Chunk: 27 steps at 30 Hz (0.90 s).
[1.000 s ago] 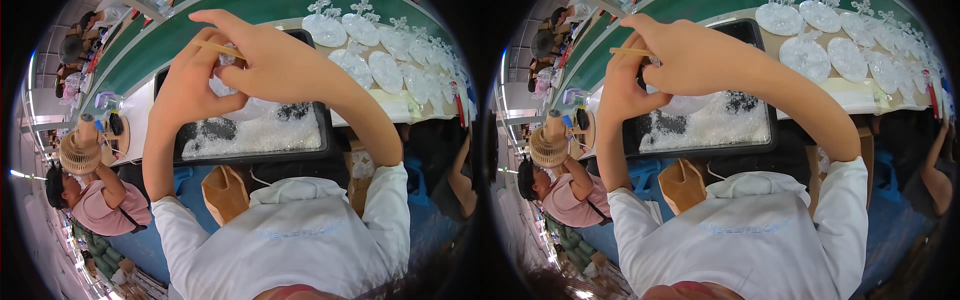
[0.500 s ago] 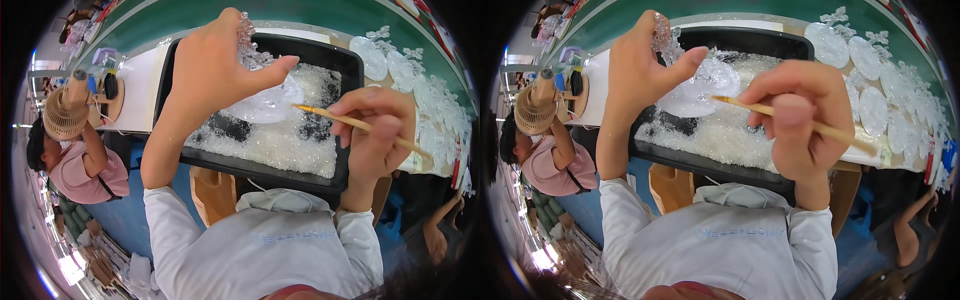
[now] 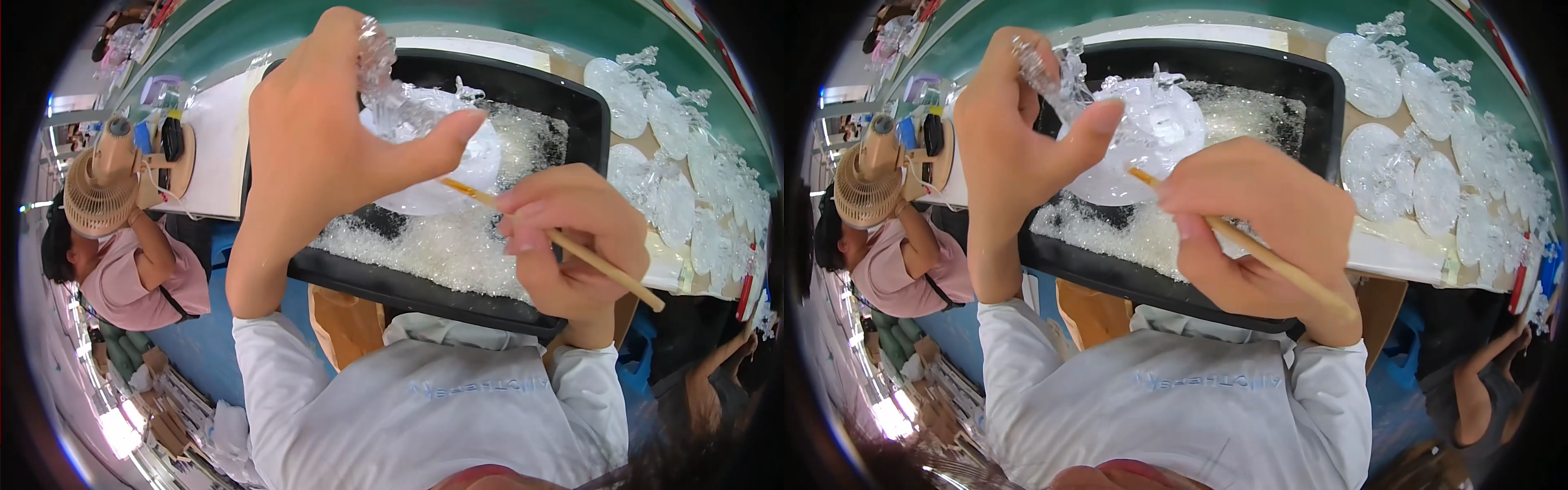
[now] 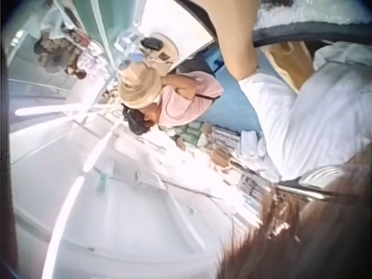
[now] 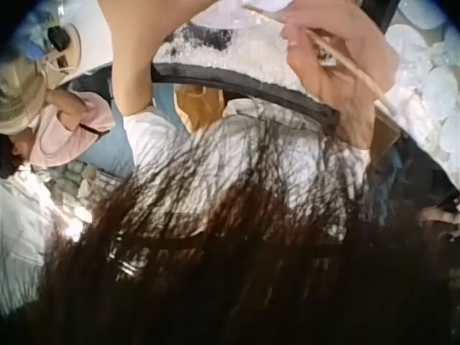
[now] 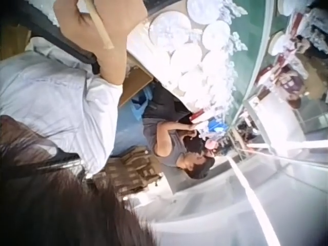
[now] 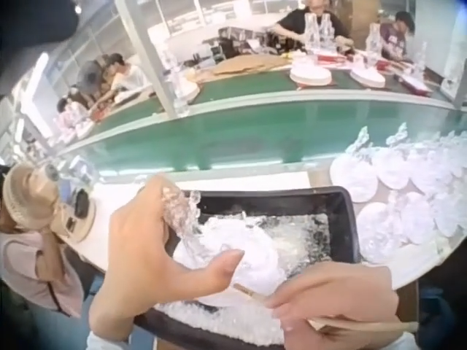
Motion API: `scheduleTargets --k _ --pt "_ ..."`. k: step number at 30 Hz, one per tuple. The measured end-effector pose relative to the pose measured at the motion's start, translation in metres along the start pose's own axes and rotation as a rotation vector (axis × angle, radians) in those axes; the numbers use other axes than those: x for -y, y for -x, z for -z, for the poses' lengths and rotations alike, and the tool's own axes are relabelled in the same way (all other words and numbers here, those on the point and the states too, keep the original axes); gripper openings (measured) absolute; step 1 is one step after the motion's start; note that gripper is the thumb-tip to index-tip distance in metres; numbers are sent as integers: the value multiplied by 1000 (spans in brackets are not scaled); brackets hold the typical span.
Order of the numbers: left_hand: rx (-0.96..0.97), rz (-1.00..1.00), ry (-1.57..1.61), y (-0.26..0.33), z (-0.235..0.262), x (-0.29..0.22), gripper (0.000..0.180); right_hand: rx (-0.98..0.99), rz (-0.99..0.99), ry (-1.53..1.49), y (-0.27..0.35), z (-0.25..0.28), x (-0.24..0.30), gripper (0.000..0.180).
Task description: Applying adhesive and decorative crystal-like pieces to a light fixture base.
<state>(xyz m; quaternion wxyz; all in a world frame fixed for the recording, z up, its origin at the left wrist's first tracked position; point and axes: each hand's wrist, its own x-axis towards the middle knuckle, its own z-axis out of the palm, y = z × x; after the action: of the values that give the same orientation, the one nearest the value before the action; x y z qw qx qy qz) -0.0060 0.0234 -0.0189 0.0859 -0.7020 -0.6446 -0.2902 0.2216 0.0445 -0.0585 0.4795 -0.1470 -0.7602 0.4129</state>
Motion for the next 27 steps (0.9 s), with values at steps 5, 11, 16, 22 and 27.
scheduleTargets --k 5,11,16,22,27 --pt "-60 -224 218 1 -1 16 52 -223 26 -135 7 8 2 13" --pt "-201 -370 524 9 -9 13 54 -226 5 -21 10 10 0 9" --pt "-95 -389 461 16 4 2 47 -236 73 -120 6 4 -6 28" --pt "-167 -462 415 24 0 -6 39 56 142 -52 2 15 -7 17" --pt "-183 -451 519 24 -8 -2 41 -174 179 -78 9 7 -9 16"
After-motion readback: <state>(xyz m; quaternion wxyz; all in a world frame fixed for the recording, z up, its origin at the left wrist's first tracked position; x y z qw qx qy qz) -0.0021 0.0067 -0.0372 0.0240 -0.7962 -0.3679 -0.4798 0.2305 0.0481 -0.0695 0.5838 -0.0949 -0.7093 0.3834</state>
